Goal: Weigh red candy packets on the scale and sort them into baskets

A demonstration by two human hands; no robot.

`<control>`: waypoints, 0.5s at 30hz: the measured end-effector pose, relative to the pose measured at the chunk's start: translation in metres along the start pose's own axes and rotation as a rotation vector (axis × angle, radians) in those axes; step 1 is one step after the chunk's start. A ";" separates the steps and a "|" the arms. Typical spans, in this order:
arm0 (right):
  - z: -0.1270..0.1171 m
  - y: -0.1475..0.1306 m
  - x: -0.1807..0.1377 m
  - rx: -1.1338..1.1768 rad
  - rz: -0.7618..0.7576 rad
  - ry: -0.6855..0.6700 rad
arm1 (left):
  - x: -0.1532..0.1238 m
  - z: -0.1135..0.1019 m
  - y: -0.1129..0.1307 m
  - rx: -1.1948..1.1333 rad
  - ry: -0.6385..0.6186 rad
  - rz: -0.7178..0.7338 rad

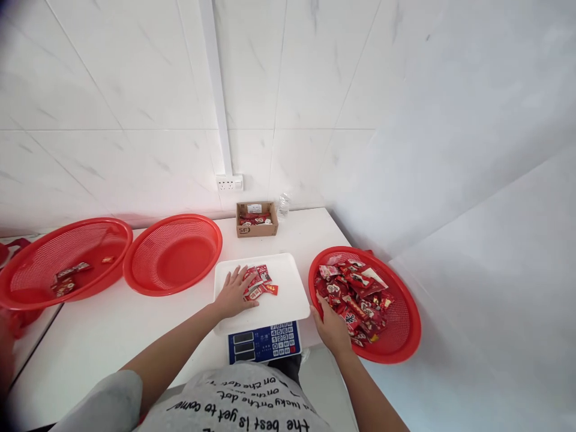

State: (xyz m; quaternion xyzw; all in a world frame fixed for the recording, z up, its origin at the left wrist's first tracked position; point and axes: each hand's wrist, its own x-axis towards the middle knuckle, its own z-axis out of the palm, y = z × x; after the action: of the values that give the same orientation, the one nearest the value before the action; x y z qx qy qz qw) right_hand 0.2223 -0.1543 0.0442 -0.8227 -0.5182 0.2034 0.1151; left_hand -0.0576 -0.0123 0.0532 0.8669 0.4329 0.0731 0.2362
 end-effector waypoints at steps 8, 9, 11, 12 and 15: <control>-0.001 -0.001 0.001 0.028 -0.004 -0.023 | 0.026 0.009 0.006 0.153 0.067 0.187; -0.002 -0.001 0.001 0.028 -0.007 -0.024 | 0.027 0.009 0.006 0.150 0.061 0.188; -0.001 -0.001 0.001 0.027 -0.011 -0.023 | 0.027 0.010 0.006 0.138 0.037 0.179; -0.001 -0.001 0.002 0.027 -0.011 -0.022 | 0.027 0.010 0.005 0.131 0.029 0.170; 0.000 0.000 0.002 0.030 -0.007 -0.020 | 0.027 0.007 0.006 0.116 0.047 0.128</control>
State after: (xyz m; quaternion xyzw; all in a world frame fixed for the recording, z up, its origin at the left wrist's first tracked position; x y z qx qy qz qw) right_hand 0.2230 -0.1521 0.0439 -0.8170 -0.5192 0.2186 0.1229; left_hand -0.0346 0.0037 0.0481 0.9031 0.3854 0.0832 0.1702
